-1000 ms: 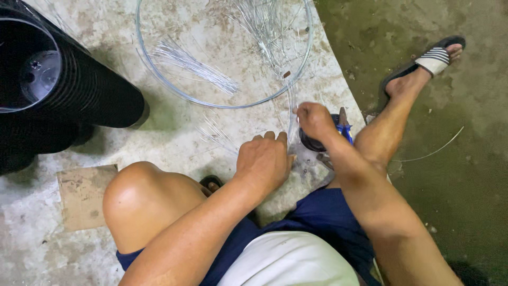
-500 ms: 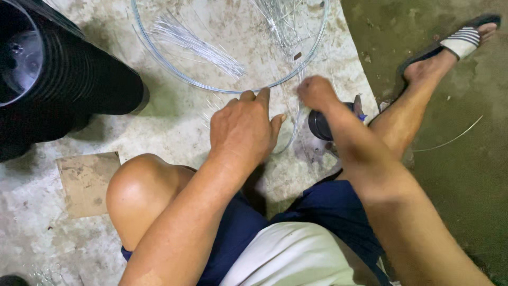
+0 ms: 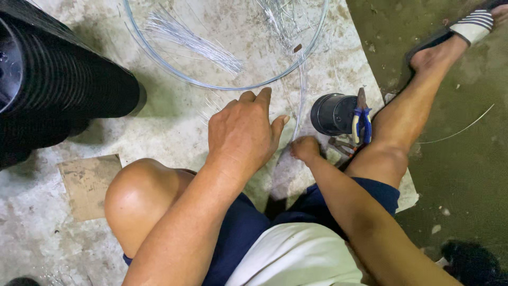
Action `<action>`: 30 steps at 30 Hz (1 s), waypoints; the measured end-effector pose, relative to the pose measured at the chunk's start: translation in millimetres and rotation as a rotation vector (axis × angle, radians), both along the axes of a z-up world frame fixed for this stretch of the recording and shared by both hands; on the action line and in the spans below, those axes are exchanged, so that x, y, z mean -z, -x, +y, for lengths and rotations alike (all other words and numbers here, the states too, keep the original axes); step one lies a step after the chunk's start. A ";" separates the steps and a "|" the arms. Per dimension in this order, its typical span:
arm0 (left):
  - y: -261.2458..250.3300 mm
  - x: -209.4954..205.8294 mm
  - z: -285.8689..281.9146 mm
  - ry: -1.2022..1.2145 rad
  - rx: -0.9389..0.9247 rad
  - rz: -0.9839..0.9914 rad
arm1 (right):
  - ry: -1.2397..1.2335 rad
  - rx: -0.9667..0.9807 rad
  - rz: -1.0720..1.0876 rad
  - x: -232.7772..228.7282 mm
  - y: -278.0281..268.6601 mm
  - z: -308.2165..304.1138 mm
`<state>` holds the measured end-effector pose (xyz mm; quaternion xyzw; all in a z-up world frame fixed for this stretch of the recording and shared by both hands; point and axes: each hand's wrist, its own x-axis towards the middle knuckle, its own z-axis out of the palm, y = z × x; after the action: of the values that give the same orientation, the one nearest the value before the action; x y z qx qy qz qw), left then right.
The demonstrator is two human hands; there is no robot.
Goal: The person sits on the floor and repeatedly cuts thin metal wire into short pieces using pliers. They hold the wire with one hand and use the pliers with the other to snip segments, which fall onto the floor.
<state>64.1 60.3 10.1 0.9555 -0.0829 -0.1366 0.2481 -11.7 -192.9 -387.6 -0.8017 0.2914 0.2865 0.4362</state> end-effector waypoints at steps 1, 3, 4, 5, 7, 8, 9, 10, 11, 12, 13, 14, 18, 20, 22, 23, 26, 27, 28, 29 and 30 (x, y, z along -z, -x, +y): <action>-0.4 0.9 -0.2 -0.001 0.001 0.004 | -0.071 0.091 0.016 0.8 -1.5 0.2; -0.2 2.8 -0.9 -0.003 0.003 0.015 | -0.124 0.163 0.041 -0.6 -0.8 0.5; -1.0 3.9 -0.9 0.001 0.001 0.009 | -0.106 0.146 0.046 -2.9 -1.0 -0.2; -1.9 4.8 -0.3 0.004 -0.001 0.003 | -0.088 0.130 0.050 -5.2 -1.1 -0.7; -2.9 6.3 0.5 0.009 0.003 -0.005 | -0.194 0.231 0.010 -11.2 1.7 -4.0; -3.3 6.9 1.1 0.007 0.005 -0.009 | -0.249 0.279 -0.010 -14.0 4.0 -5.7; -3.2 7.3 1.2 0.006 0.007 -0.012 | -0.262 0.304 -0.011 -17.8 8.7 -8.6; -3.1 7.5 1.1 0.006 0.011 0.000 | -0.277 0.328 -0.015 -22.5 13.7 -12.2; -2.6 7.5 0.8 0.007 0.015 0.013 | -0.292 0.352 -0.019 -26.9 17.3 -15.4; -0.7 7.8 -0.5 0.008 0.023 0.029 | -0.339 0.361 -0.027 -31.7 22.4 -18.9; 1.3 8.0 -1.6 0.009 0.030 0.018 | -0.387 0.370 -0.036 -37.0 27.0 -22.5; 2.3 8.0 -2.6 0.010 0.038 0.005 | -0.435 0.379 -0.047 -42.8 30.1 -25.2; 7.0 5.6 -8.3 -0.001 0.069 0.013 | -0.572 0.474 -0.109 -75.1 33.6 -23.3; 9.9 4.2 -9.9 0.009 0.080 -0.014 | -0.648 0.501 -0.135 -99.0 33.7 -19.0; 12.8 2.9 -12.5 -0.018 0.107 0.051 | -0.668 0.463 -0.233 -129.5 34.0 -14.8; 13.9 2.9 -14.8 -0.051 0.127 0.130 | -0.677 0.443 -0.283 -146.7 33.4 -13.6; 23.2 8.5 -24.3 -0.043 0.216 0.271 | -0.690 0.383 -0.478 -203.6 31.0 -18.6; 28.2 12.9 -27.9 -0.023 0.252 0.302 | -0.680 0.364 -0.553 -222.1 29.8 -21.4; 34.2 18.5 -31.9 0.022 0.245 0.321 | -0.668 0.343 -0.630 -240.2 28.4 -25.8; 40.9 25.3 -36.1 0.066 0.239 0.340 | -0.656 0.321 -0.706 -255.7 27.7 -28.5; 45.3 33.0 -40.3 0.112 0.234 0.359 | -0.663 0.331 -0.743 -268.8 28.3 -30.4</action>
<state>18.8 20.0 -22.9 0.8845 -0.1553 -0.3274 0.2939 -39.9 -223.4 -118.8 -0.6113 0.1334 -0.0132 0.7800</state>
